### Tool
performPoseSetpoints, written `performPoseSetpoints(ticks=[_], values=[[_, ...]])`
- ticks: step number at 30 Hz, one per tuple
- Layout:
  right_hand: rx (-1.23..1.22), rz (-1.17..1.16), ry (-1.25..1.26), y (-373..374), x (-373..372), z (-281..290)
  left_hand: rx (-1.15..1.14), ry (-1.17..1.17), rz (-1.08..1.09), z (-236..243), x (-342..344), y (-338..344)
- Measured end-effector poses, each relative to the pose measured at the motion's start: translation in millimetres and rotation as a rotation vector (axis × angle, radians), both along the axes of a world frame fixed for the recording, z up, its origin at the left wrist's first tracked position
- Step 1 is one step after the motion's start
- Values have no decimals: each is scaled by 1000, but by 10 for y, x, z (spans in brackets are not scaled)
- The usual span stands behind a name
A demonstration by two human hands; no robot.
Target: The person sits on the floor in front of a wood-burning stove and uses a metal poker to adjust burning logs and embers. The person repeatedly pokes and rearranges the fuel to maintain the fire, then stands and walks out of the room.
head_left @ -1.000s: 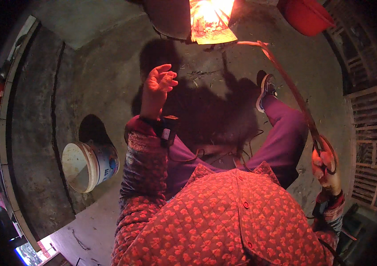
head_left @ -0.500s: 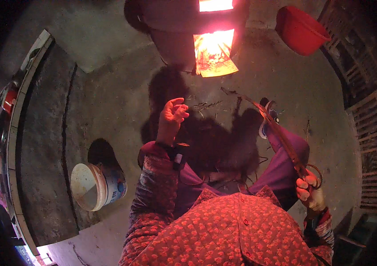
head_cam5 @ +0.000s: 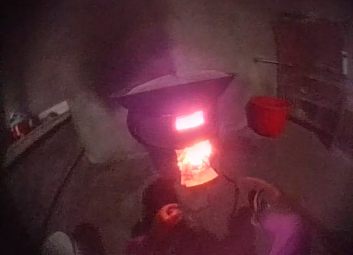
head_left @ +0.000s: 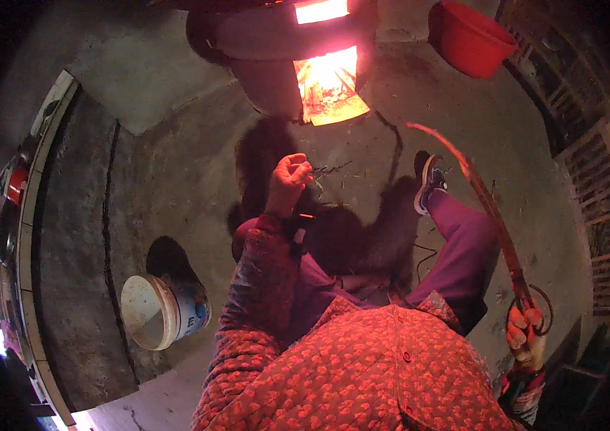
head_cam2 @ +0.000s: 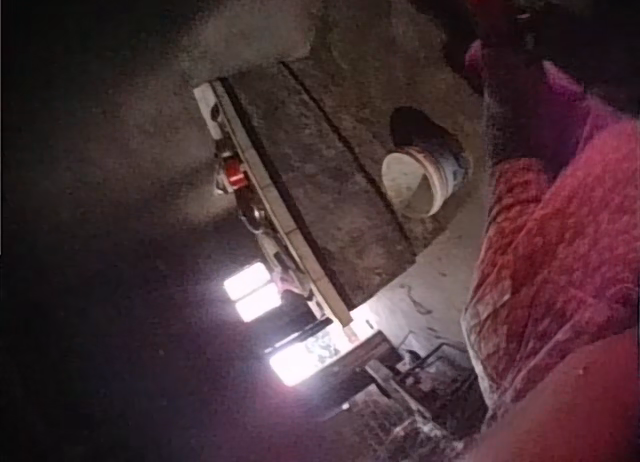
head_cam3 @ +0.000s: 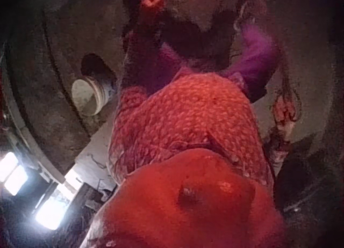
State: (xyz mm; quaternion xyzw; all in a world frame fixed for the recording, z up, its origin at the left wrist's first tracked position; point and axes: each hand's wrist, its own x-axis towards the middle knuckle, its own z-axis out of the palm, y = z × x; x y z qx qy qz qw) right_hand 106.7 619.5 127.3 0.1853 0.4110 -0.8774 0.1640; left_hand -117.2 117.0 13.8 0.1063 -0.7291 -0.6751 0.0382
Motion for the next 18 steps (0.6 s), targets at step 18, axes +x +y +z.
performPoseSetpoints(ticks=[18], values=[[-113,-17,91,280,1094,-65,-52,-110,29,-443,-283,-120]])
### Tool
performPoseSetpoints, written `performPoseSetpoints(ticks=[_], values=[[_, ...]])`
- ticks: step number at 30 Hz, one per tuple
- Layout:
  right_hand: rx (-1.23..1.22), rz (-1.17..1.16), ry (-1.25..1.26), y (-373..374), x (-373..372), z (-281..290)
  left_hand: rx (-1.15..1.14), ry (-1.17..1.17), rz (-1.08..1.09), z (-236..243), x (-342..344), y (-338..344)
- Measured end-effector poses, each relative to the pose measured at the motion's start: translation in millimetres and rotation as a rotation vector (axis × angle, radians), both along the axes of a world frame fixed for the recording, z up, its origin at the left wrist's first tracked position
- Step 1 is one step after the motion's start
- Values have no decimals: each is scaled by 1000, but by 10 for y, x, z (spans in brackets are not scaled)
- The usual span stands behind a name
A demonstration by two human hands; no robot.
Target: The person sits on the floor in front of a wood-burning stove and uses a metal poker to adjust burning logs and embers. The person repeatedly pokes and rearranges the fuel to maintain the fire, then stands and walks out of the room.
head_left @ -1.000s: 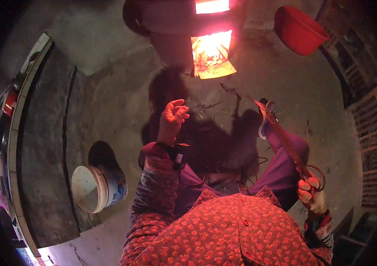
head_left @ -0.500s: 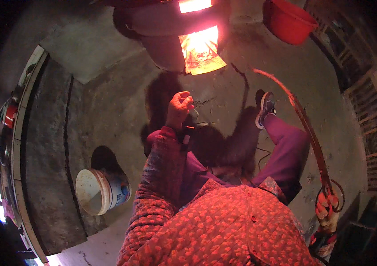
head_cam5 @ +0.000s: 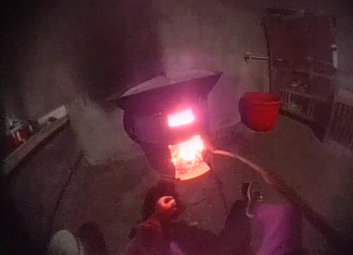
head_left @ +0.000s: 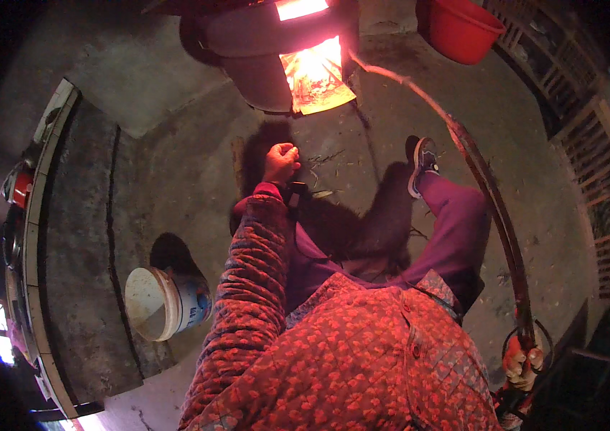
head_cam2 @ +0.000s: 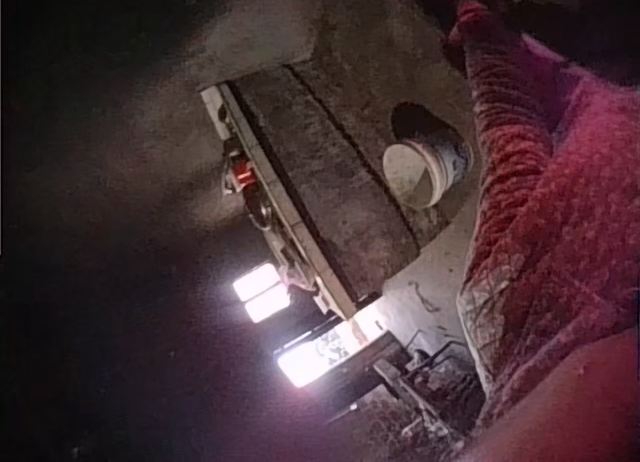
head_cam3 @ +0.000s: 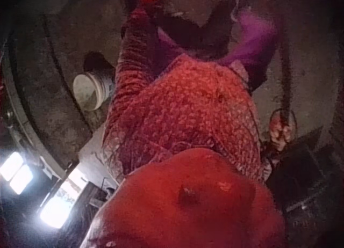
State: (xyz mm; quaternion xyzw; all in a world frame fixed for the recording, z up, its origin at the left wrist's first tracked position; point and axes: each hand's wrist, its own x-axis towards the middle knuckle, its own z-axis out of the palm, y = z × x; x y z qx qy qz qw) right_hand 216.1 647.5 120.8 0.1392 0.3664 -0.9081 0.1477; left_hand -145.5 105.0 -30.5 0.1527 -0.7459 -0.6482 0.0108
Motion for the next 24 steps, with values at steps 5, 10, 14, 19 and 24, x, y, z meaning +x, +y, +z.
performPoseSetpoints(ticks=[5,10,14,19,24], values=[[-134,130,37,-74,-73,-95,-27,-38,8,28,7,-14],[-172,292,130,-321,-535,-220,14,28,45,98,103,-35],[-183,346,102,-527,-1114,-265,73,70,74,150,185,-84],[-249,444,161,-810,-2038,-423,32,90,83,252,294,-147],[-289,503,198,-1218,-2878,-586,3,58,86,363,477,-246]])
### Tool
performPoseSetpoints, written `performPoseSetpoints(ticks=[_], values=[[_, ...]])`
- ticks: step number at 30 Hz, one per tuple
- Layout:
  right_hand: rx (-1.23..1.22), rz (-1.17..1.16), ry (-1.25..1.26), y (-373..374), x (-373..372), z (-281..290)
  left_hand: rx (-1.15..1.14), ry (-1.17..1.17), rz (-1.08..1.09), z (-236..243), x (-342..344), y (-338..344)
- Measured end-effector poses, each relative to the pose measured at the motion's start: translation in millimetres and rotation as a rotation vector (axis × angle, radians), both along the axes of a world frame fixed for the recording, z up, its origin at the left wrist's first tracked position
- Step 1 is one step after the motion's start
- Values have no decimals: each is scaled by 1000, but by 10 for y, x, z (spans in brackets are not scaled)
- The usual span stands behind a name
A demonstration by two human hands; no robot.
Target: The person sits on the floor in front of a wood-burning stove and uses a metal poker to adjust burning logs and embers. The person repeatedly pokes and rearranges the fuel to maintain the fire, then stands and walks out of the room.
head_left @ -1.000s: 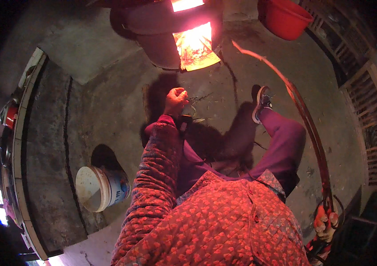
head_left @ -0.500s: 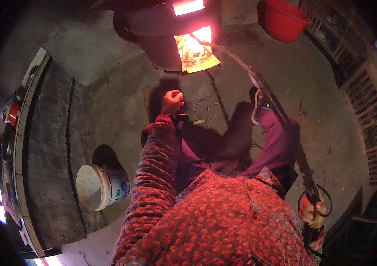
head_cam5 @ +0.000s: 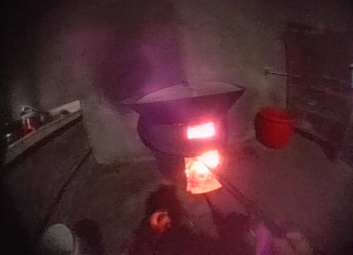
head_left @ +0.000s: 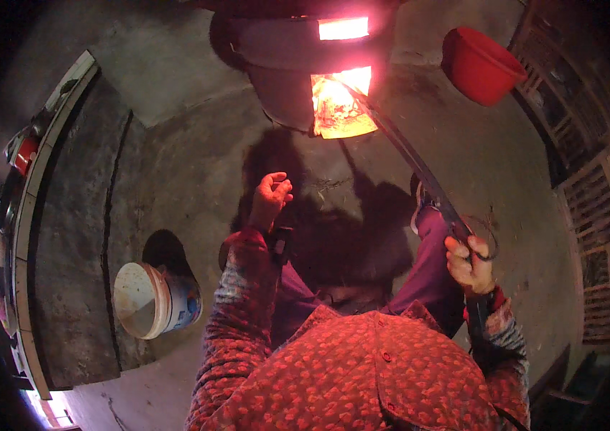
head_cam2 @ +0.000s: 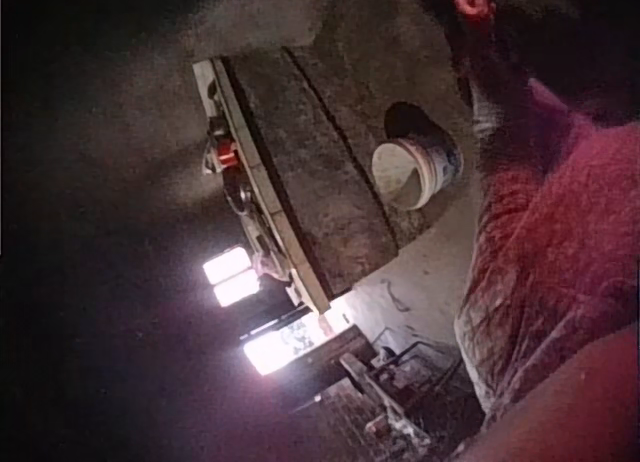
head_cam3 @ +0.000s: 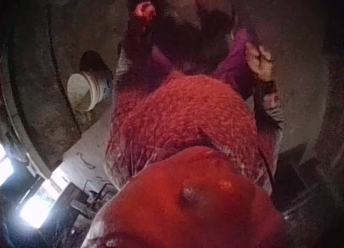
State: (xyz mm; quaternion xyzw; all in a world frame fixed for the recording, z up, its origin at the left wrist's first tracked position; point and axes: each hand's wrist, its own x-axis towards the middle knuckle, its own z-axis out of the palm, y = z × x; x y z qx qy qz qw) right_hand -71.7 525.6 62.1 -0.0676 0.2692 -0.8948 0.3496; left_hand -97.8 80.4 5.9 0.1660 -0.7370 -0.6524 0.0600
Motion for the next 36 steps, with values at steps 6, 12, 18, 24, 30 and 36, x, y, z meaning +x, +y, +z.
performPoseSetpoints(ticks=[6,12,18,24,30,36], values=[[-18,101,102,-520,-812,-62,71,96,-29,87,160,-82],[101,59,184,-1007,-1330,-79,55,133,-14,224,471,-249],[61,-30,88,-1188,-1611,-121,-17,107,18,298,649,-357],[19,48,113,-1004,-1602,-139,20,93,137,362,725,-392],[114,61,151,-637,-896,68,72,351,526,520,1086,-557],[507,-474,-235,-290,147,202,153,481,803,661,1533,-738]])
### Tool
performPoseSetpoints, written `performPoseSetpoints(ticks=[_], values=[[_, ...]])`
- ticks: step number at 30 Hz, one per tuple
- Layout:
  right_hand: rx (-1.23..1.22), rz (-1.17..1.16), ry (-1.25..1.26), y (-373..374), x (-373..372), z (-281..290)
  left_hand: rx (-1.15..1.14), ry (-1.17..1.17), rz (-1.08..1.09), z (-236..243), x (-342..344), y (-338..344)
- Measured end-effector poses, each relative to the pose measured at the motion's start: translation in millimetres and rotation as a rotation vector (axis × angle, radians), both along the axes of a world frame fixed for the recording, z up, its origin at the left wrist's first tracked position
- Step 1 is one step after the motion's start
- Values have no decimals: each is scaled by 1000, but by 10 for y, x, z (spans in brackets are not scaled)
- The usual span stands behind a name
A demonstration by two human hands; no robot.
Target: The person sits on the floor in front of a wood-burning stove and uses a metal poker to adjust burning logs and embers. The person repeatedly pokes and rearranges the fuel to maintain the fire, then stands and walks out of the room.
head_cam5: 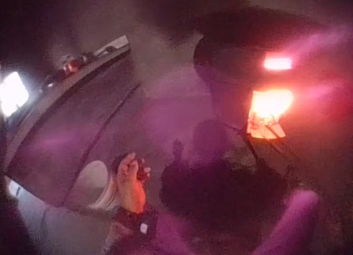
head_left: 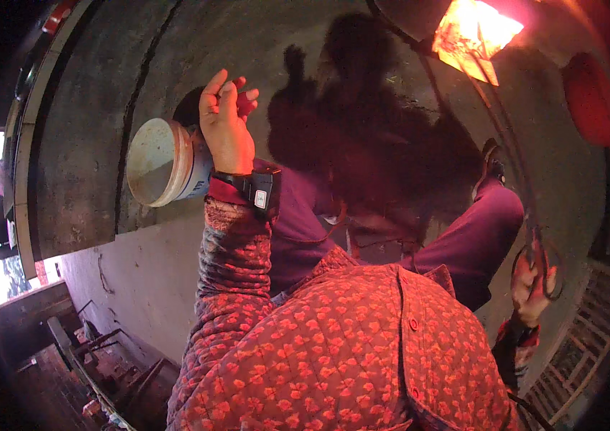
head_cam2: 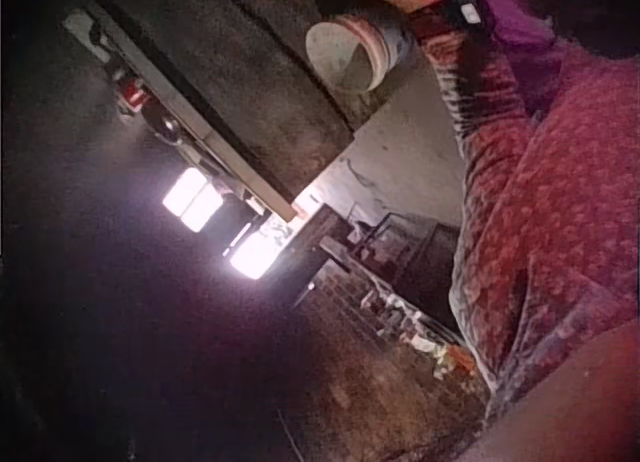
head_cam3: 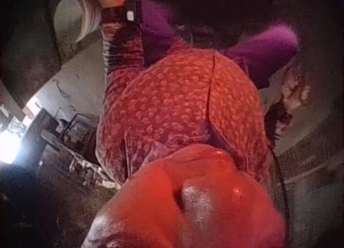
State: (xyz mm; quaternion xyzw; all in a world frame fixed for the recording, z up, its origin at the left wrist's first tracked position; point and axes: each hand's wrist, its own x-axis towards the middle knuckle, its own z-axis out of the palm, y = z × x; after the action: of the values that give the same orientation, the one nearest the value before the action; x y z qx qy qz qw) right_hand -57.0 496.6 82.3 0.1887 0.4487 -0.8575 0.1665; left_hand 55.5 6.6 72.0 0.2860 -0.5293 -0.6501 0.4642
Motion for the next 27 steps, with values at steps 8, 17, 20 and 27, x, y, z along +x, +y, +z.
performPoseSetpoints(ticks=[8,17,20,27], values=[[84,732,-136,-706,-146,-385,22,135,-21,14,111,-122],[418,1111,-11,-1998,-596,-822,14,132,-54,5,135,-177],[597,1188,264,-2187,-691,-1097,27,117,-55,-4,123,-241],[580,1329,212,-2692,-741,-1522,36,49,-22,-51,146,-349]])
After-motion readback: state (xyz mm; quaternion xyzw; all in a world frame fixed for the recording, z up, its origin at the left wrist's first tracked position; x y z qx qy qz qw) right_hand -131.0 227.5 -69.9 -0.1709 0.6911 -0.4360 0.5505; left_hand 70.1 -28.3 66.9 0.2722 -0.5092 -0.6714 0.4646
